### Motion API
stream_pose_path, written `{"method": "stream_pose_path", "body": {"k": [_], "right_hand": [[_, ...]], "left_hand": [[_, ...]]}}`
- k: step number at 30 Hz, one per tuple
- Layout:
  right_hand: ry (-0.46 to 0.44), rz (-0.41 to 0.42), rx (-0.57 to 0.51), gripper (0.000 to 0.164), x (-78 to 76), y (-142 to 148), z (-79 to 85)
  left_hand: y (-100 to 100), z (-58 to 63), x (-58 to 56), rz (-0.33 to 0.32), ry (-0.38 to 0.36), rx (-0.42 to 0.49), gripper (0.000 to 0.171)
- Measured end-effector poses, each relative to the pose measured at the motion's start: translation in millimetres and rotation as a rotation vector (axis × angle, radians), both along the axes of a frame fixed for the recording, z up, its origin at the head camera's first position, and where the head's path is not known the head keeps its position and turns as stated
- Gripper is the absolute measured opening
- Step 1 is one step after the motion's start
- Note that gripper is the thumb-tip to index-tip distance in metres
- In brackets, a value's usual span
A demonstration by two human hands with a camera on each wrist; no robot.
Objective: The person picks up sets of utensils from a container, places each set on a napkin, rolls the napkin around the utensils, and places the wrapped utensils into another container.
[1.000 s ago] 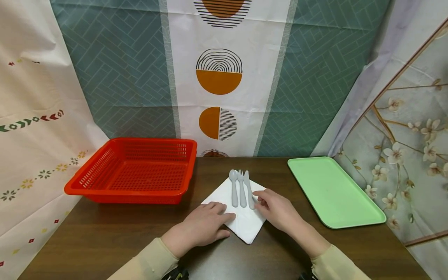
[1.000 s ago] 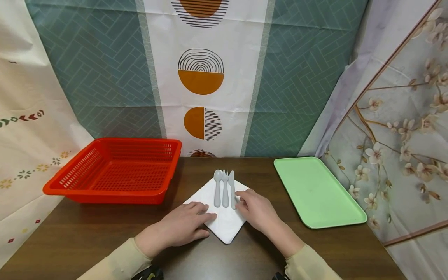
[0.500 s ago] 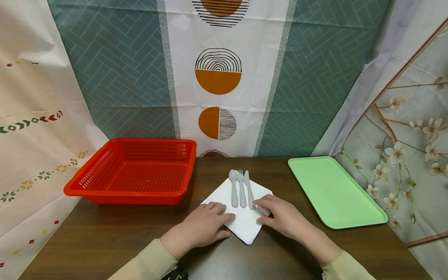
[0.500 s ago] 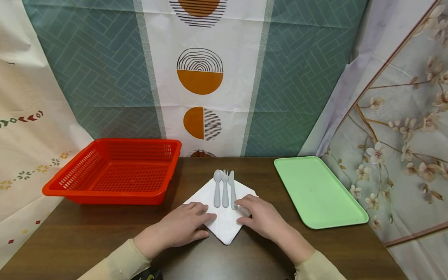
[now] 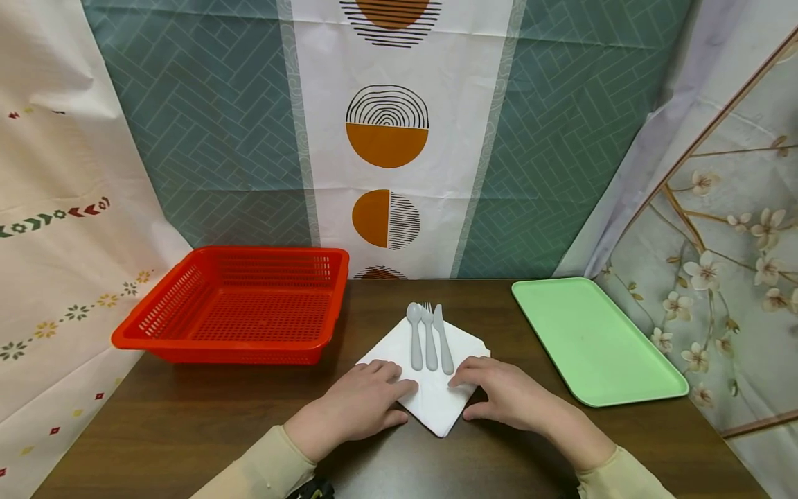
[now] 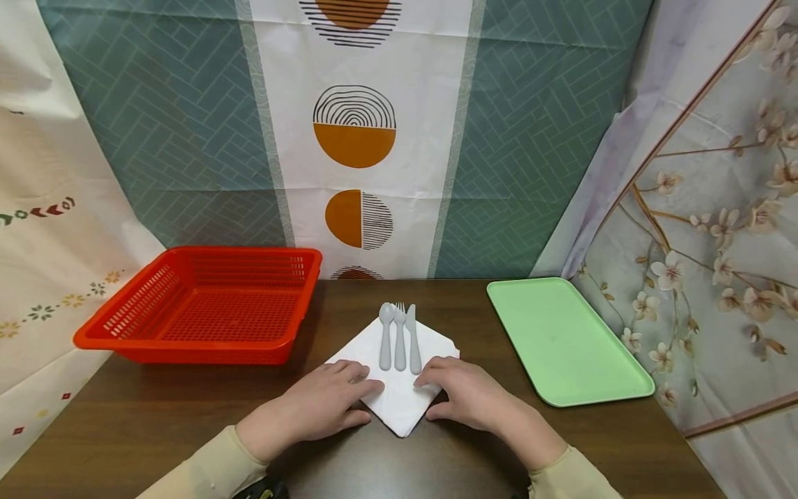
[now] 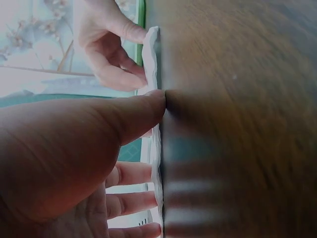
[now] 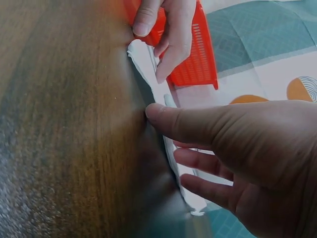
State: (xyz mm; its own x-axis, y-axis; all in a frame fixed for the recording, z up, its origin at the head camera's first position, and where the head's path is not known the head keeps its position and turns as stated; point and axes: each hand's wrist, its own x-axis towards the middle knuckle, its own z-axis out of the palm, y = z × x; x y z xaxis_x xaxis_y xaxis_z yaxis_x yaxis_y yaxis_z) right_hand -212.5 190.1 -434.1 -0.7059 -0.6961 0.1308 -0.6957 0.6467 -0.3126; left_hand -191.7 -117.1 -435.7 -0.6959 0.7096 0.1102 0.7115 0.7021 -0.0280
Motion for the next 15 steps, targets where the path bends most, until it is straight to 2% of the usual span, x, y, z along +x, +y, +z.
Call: {"method": "stream_pose_path", "body": {"k": [15], "right_hand": [[0.112,0.040,-0.004,0.032,-1.0,-2.3,-3.3]], "left_hand": [[2.2,-3.1,-1.5,-0.015,0.046,0.014,0.034]]}}
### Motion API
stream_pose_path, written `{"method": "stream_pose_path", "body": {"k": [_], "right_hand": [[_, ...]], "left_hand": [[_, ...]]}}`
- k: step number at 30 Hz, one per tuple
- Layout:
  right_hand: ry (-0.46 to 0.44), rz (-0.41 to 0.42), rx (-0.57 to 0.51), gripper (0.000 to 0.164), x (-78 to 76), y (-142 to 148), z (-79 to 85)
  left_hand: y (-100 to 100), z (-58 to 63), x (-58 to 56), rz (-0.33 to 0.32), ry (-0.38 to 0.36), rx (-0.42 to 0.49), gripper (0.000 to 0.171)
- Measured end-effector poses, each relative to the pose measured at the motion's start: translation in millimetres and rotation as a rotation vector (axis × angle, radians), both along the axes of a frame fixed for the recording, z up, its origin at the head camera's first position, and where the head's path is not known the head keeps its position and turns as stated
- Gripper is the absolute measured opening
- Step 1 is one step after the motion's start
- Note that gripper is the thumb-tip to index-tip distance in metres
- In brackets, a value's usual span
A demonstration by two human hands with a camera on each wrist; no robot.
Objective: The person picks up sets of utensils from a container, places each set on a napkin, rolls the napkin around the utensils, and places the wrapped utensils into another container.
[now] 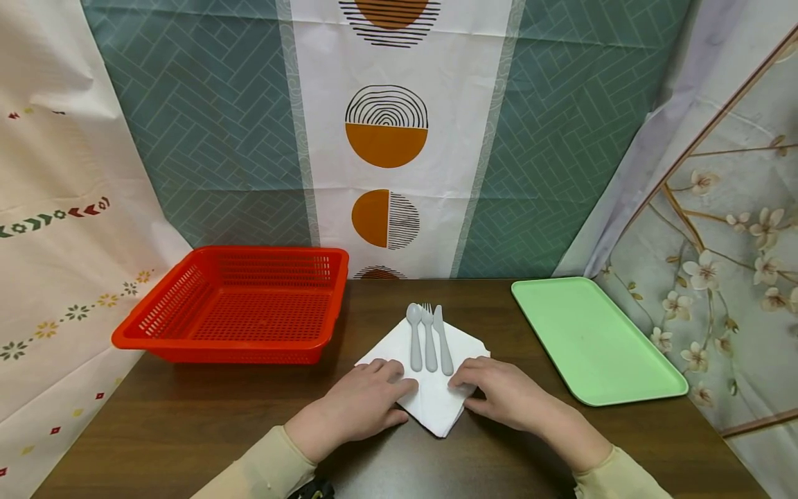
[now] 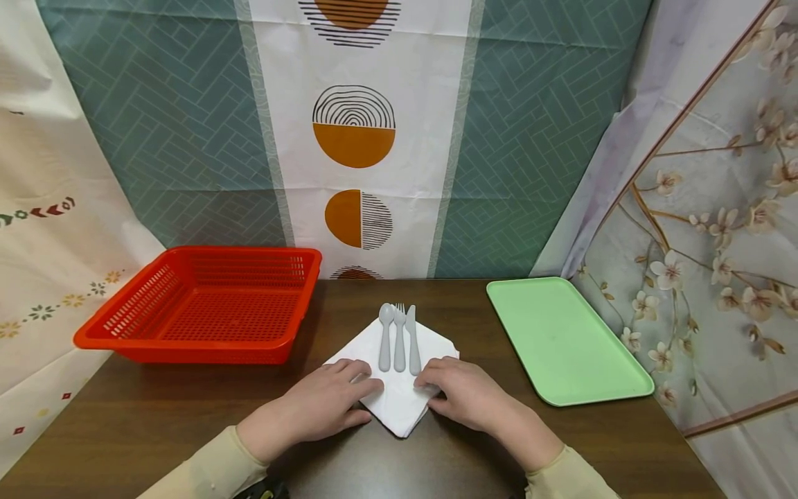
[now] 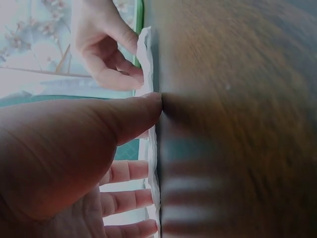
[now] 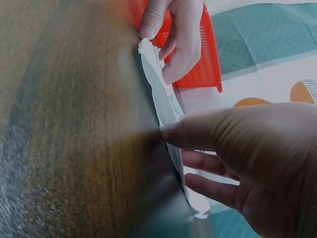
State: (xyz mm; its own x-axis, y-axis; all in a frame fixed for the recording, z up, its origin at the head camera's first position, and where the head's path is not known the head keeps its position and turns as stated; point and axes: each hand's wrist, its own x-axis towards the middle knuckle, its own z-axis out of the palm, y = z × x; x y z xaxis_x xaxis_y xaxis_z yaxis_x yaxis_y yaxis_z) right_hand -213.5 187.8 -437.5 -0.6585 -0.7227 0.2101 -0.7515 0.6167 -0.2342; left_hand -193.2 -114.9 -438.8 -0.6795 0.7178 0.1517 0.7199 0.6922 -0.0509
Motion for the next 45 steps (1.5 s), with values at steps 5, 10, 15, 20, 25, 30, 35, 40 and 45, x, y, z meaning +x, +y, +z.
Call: {"method": "stream_pose_path", "body": {"k": [5,10,15,20,25,30,35,40,45], "right_hand": [[0.027,0.007,0.002,0.029,-0.4,-1,-0.3],[0.073,0.006,-0.008,0.027,-2.0,-1,-4.8],[0.120,-0.007,-0.022,0.033,-3.9,-2,-8.9],[0.157,-0.014,-0.052,0.043,-5.7,-2,-12.7],[0.190,-0.030,-0.102,0.046,-8.5,-2,-17.0],[0.191,-0.068,-0.118,0.042,-9.8,-4,-20.6],[0.157,-0.117,-0.122,0.030,-8.3,-6,-21.7],[0.112,-0.153,-0.133,0.021,-7.9,-7,-19.8],[0.072,-0.180,-0.138,0.020,-10.5,-7,-18.7]], "left_hand": [[1,0.1,-0.5,-0.001,0.006,-0.005,0.034],[1,0.9,-0.3,-0.002,0.003,-0.011,0.033],[1,0.7,-0.5,-0.005,-0.002,-0.008,0.033],[0,0.3,-0.9,-0.009,0.001,0.002,0.033],[0,-0.5,-1.2,-0.011,0.010,0.014,0.033],[0,-1.3,-1.4,-0.018,0.024,0.030,0.036],[2,-1.5,-2.3,-0.020,0.037,0.028,0.042],[3,-2.6,-4.9,-0.007,0.072,0.026,0.048],[4,-5.2,-11.0,0.002,0.125,0.063,0.042]]}}
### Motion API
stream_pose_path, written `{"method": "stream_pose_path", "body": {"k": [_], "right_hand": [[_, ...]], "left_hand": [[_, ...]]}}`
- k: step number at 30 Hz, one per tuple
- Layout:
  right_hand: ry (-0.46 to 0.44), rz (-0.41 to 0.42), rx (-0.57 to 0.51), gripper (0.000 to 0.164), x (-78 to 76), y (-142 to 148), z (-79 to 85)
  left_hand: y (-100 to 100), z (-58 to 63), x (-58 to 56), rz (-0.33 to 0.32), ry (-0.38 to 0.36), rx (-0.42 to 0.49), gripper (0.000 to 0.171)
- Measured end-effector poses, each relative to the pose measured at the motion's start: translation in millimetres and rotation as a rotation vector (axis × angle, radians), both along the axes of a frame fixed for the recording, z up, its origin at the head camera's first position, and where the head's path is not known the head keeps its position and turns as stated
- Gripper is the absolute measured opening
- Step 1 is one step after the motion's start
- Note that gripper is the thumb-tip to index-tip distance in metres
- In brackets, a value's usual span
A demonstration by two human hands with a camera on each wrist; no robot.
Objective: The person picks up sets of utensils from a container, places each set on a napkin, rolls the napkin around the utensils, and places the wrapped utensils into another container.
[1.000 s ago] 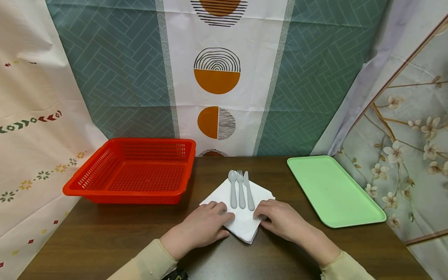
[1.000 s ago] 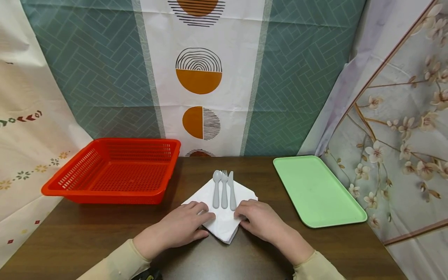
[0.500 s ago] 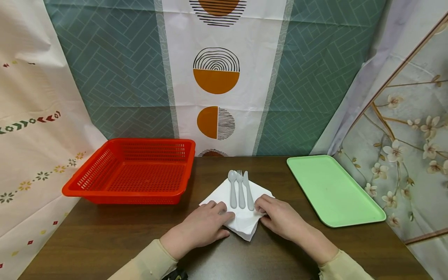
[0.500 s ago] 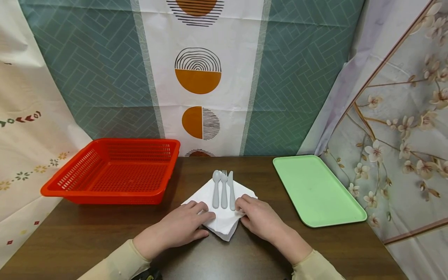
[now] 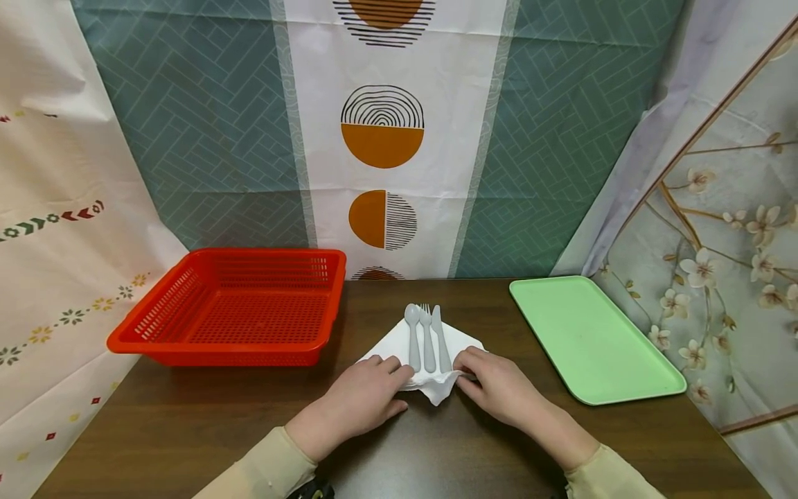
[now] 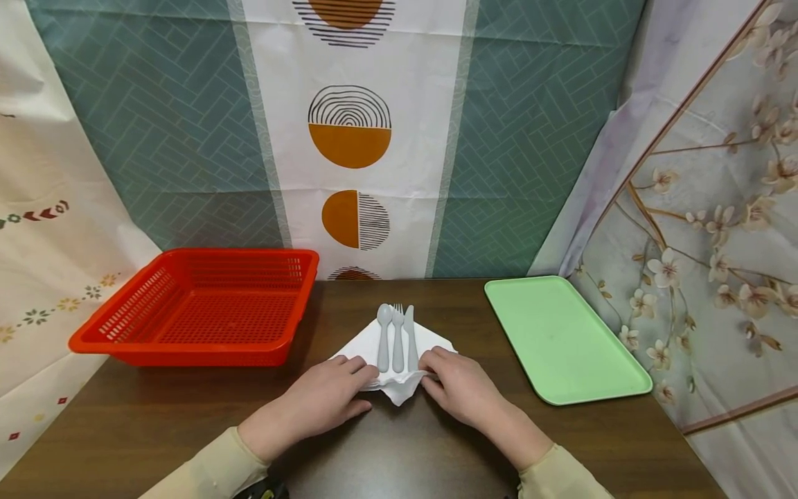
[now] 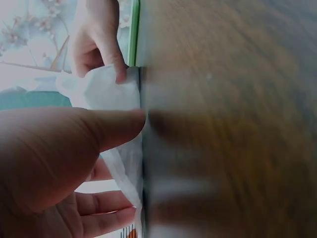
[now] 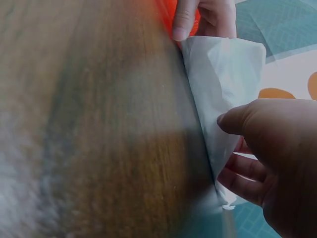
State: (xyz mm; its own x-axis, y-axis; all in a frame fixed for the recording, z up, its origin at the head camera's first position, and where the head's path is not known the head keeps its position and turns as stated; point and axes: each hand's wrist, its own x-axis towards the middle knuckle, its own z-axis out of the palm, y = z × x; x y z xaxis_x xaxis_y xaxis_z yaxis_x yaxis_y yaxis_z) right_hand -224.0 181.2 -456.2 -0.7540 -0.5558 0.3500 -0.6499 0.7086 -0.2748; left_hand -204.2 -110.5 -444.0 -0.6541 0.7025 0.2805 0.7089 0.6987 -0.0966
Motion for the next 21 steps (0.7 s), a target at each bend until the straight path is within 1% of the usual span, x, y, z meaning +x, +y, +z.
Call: {"method": "stream_pose_path", "body": {"k": [7,11,16,18,21], "right_hand": [[-0.034,-0.026,-0.025,0.017,-2.0,2,2.1],[-0.070,-0.021,-0.054,0.013,-2.3,3,4.8],[-0.123,0.014,-0.064,0.026,-2.7,7,8.0],[-0.116,0.024,-0.048,0.024,-3.5,8,8.6],[-0.089,0.014,-0.030,0.017,-6.1,7,9.8]], "left_hand": [[7,1.6,-6.6,0.036,0.023,0.073,0.022],[11,4.3,-10.0,0.071,0.006,0.080,0.013],[14,8.2,-13.0,0.124,-0.045,0.106,0.018],[14,9.7,-13.9,0.133,-0.065,0.122,0.021],[14,11.5,-16.4,0.143,-0.087,0.137,0.021]]}}
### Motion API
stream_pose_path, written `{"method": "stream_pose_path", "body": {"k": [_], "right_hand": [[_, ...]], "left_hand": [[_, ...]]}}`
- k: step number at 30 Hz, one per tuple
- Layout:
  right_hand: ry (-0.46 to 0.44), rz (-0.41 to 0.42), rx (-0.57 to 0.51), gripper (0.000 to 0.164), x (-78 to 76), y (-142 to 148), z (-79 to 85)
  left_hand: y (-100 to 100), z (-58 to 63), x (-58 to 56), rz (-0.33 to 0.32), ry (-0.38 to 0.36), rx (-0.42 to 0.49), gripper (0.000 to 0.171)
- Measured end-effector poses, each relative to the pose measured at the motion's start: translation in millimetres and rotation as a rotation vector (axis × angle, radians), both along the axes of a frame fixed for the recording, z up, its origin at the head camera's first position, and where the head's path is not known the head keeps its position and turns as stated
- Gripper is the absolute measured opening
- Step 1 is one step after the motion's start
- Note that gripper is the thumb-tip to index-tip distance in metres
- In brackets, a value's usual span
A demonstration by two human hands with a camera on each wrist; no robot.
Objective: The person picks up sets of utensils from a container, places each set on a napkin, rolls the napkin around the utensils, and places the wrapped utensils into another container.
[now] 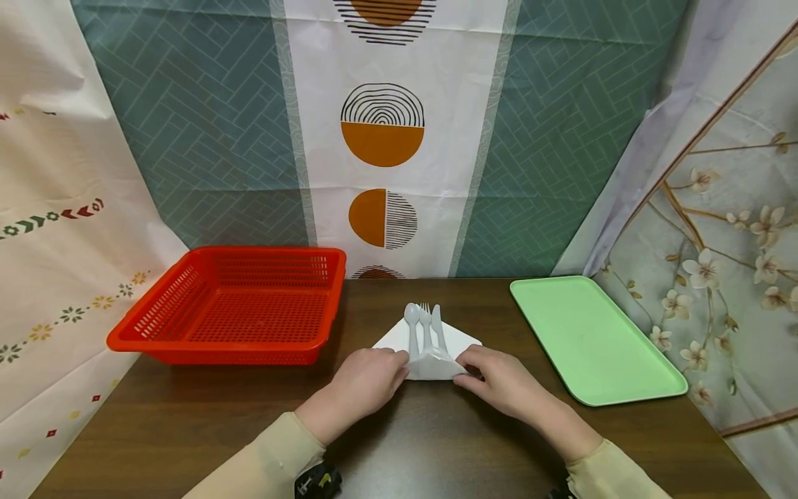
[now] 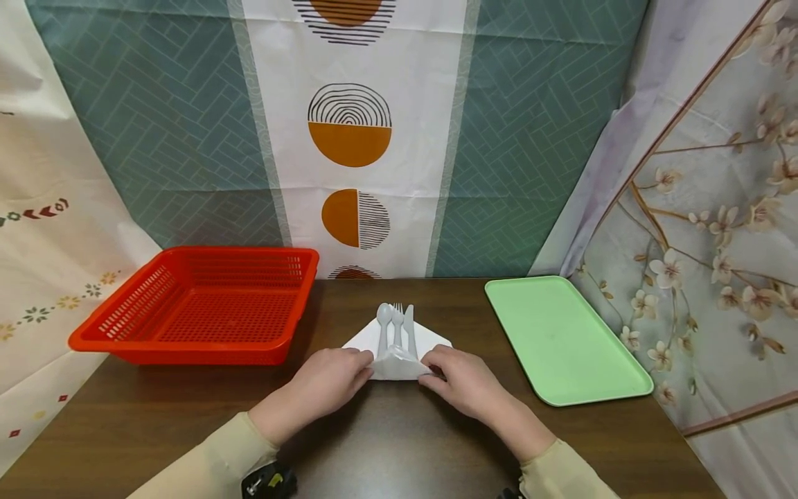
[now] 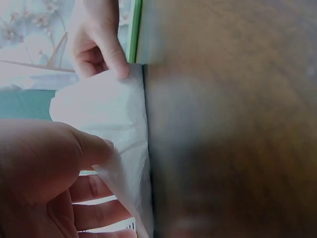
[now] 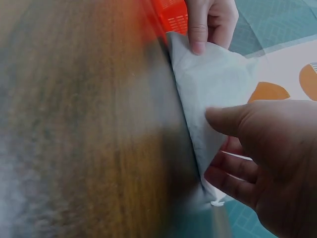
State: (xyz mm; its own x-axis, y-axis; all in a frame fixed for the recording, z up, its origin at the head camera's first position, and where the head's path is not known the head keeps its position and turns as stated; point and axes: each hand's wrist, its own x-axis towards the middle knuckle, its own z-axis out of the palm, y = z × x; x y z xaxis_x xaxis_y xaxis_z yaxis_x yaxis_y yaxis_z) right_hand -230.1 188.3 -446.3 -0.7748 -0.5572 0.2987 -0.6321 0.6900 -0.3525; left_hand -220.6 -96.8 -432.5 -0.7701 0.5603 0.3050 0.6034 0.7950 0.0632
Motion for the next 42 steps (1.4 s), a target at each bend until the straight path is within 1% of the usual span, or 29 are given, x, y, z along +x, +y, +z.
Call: {"method": "stream_pose_path", "body": {"k": [3,10,16,19,22,28,33,38,42], "right_hand": [[0.009,-0.040,0.009,0.017,-3.8,-3,1.5],[-0.030,-0.149,0.006,0.011,-13.0,-10,2.0],[-0.107,-0.235,-0.006,0.008,-19.6,-15,3.0],[-0.134,-0.263,0.001,0.007,-22.8,-16,3.6],[-0.145,-0.274,0.001,0.007,-25.7,-18,4.5],[-0.164,-0.280,0.007,0.006,-30.7,-21,4.7],[-0.196,-0.299,0.030,0.007,-32.4,-22,3.9],[-0.194,-0.296,0.031,0.009,-33.6,-22,1.6],[-0.187,-0.301,0.027,0.010,-34.0,-23,-0.7]], "left_hand": [[0,1.5,-3.4,0.014,-0.016,0.006,0.023],[1,4.0,-10.7,0.044,-0.027,0.001,0.029],[3,2.1,-22.0,0.080,-0.126,0.024,0.029],[4,1.2,-27.6,0.096,-0.168,0.024,0.028],[5,0.6,-31.8,0.111,-0.188,0.018,0.029],[7,-0.6,-36.5,0.146,-0.194,-0.013,0.025],[10,-0.7,-38.3,0.168,-0.218,-0.046,0.021],[12,-0.5,-39.6,0.196,-0.240,-0.068,0.021],[13,-0.7,-40.0,0.217,-0.235,-0.084,0.022]]}}
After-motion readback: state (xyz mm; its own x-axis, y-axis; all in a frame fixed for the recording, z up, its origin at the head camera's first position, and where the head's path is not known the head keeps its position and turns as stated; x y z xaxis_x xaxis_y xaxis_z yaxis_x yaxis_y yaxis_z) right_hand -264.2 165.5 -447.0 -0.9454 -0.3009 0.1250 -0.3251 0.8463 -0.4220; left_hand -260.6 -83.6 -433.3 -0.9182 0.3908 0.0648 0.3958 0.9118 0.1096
